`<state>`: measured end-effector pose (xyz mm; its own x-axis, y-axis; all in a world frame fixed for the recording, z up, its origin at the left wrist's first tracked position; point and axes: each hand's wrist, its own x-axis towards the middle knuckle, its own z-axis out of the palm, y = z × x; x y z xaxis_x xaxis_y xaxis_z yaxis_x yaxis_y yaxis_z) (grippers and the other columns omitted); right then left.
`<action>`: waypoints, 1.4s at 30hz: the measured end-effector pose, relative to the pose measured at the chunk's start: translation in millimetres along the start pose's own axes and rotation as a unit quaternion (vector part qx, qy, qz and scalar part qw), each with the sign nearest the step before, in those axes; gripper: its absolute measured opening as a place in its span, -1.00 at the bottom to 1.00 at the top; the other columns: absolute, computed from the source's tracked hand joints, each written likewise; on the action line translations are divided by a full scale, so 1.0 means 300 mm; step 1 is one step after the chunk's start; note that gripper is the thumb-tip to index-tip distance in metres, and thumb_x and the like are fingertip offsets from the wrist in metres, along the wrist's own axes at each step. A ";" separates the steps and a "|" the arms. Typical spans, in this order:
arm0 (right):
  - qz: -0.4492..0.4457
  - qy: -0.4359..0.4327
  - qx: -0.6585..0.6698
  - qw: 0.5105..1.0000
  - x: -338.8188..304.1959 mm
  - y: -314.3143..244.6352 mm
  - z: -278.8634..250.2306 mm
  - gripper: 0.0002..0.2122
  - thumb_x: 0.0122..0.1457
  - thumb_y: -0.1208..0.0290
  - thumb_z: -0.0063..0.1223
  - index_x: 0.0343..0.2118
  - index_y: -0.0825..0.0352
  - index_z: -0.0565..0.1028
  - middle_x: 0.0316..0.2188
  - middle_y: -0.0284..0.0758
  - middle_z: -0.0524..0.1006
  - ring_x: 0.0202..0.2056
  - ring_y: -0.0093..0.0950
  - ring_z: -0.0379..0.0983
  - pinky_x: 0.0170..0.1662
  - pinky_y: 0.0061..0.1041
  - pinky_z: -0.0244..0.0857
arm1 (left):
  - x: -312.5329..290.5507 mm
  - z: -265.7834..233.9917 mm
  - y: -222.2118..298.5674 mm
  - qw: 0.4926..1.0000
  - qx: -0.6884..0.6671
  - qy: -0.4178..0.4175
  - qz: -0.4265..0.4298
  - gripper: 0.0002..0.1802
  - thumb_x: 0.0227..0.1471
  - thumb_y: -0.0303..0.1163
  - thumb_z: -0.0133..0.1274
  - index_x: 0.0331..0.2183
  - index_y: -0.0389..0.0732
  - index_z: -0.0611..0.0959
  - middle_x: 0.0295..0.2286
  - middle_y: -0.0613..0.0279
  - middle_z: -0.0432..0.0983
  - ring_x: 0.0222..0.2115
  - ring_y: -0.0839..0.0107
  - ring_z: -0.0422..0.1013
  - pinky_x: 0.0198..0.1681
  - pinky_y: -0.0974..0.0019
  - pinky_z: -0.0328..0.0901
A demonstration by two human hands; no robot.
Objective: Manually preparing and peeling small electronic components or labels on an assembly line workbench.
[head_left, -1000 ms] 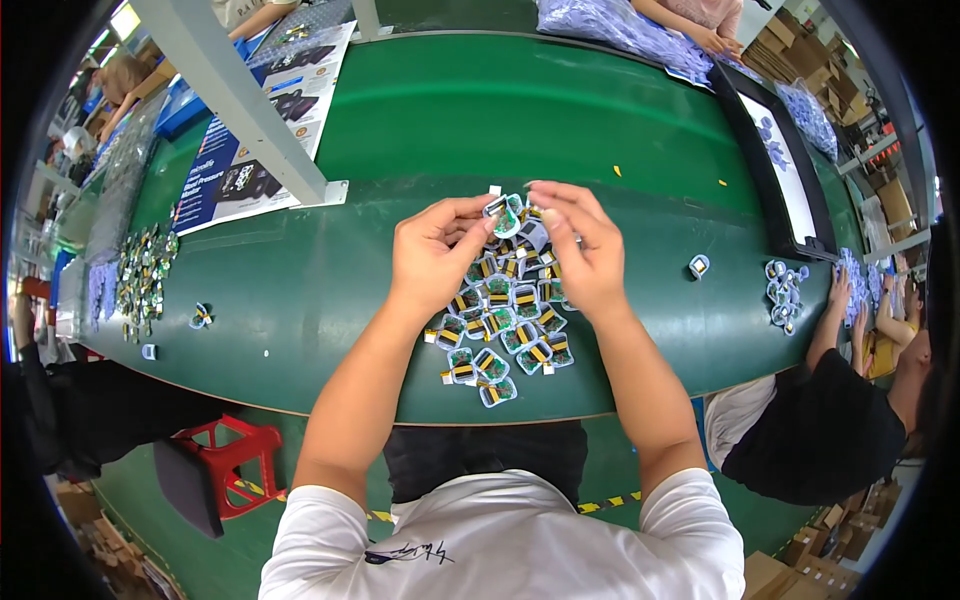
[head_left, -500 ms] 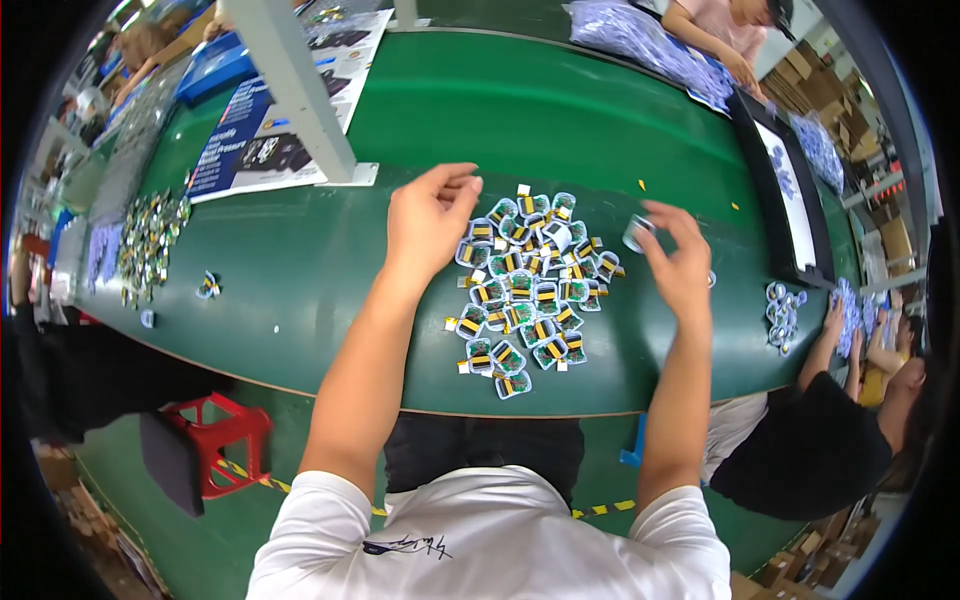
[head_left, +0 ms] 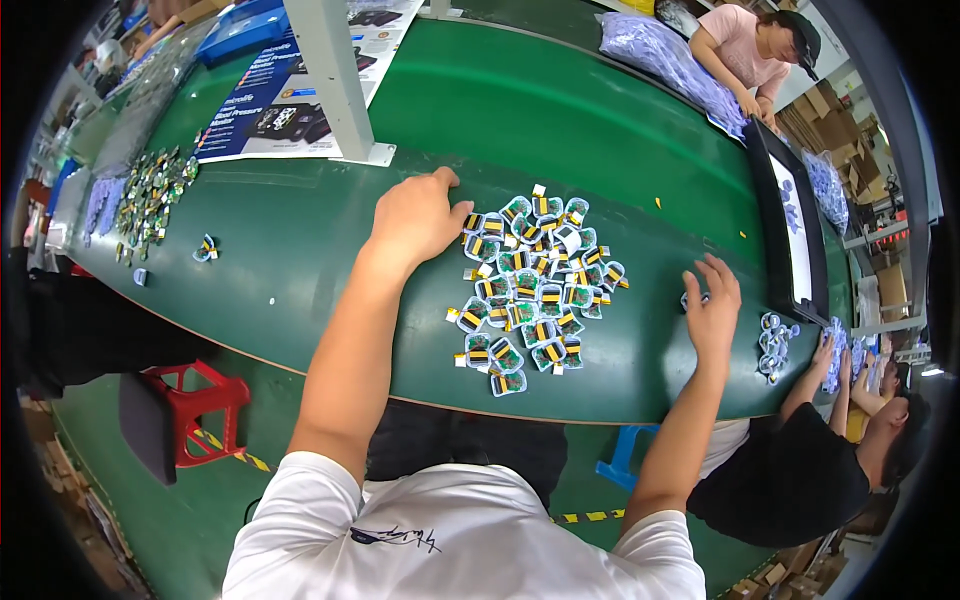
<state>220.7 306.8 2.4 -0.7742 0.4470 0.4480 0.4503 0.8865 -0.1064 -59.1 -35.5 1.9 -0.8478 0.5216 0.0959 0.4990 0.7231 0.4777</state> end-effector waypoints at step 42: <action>-0.211 0.077 0.464 0.857 0.130 -0.559 0.076 -0.53 -0.04 0.50 0.45 0.01 0.37 0.63 0.08 -0.13 0.59 0.13 -0.13 0.50 0.19 -0.17 0.38 | -0.070 0.090 0.203 0.861 -0.448 0.090 0.224 -0.77 0.08 -0.73 0.17 -0.21 -0.33 0.76 -0.23 0.05 0.72 -0.20 0.29 0.65 -0.11 0.30 0.52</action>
<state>104.8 178.1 17.5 -0.6810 0.1048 0.7247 -0.4583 0.7109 -0.5335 -6.0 9.8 5.5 -0.6606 0.5209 0.5407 0.5124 -0.2137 0.8318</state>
